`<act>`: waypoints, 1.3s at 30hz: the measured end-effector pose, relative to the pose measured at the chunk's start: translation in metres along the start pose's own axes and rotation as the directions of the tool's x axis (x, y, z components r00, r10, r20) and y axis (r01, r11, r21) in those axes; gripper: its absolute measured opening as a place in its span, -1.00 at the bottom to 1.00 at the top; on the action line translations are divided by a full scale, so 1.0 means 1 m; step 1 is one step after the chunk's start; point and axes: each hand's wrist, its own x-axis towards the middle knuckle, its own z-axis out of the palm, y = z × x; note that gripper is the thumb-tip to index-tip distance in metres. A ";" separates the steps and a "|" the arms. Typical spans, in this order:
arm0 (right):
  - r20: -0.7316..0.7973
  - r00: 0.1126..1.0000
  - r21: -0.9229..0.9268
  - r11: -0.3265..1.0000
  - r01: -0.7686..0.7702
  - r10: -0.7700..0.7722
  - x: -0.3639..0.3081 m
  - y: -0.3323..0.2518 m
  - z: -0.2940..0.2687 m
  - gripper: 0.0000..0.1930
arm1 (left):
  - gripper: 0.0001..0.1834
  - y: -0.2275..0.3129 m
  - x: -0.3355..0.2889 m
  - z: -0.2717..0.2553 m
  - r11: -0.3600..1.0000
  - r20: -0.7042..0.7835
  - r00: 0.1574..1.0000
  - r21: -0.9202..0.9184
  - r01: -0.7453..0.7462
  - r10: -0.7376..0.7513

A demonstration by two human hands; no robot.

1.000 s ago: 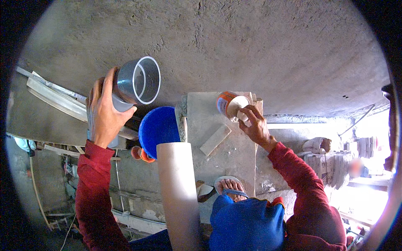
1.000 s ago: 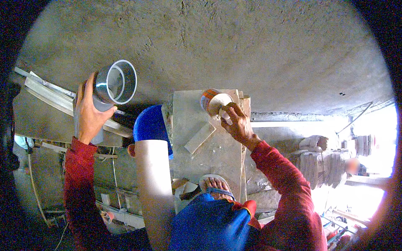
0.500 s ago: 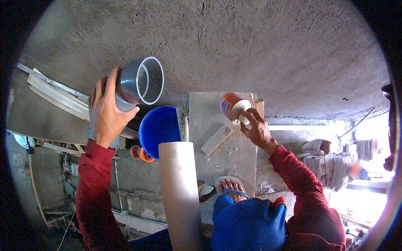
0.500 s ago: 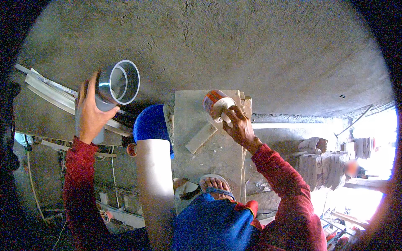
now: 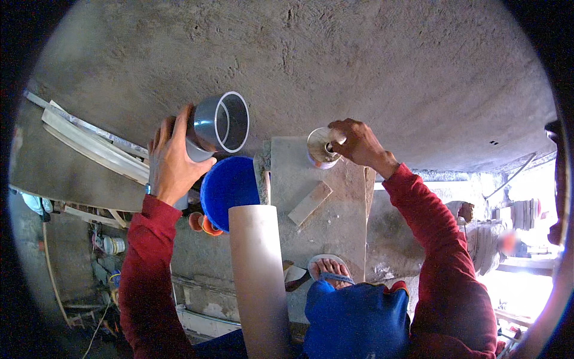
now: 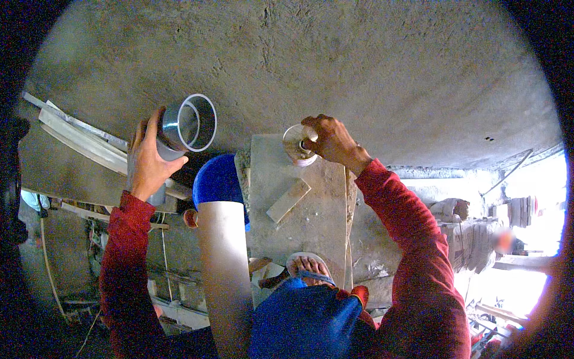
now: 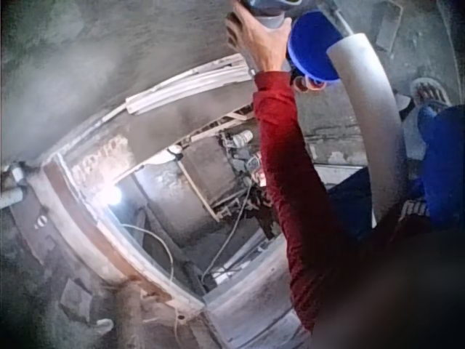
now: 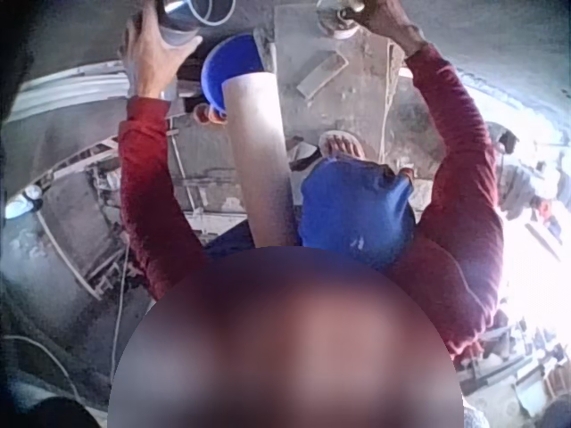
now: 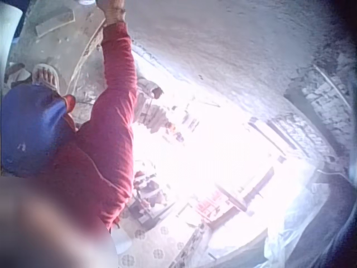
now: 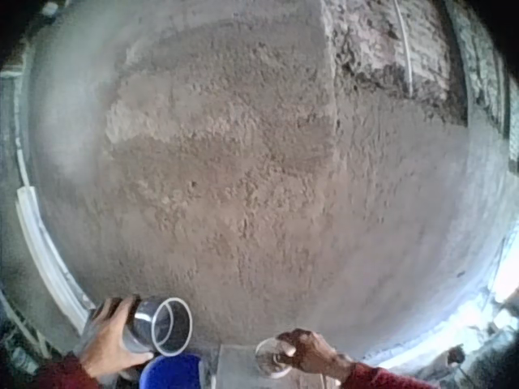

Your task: The person applies adhesive to the ends of a white PVC pipe and a grey elbow fitting, then joins them together. The person holds and rotates the assembled pipe to inspect the connection.

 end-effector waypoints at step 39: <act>-0.232 0.971 0.891 0.413 0.190 0.055 0.054 -0.163 -0.056 -0.64 | 0.19 0.034 0.021 0.004 0.997 -0.188 0.980 0.051 -0.063 0.071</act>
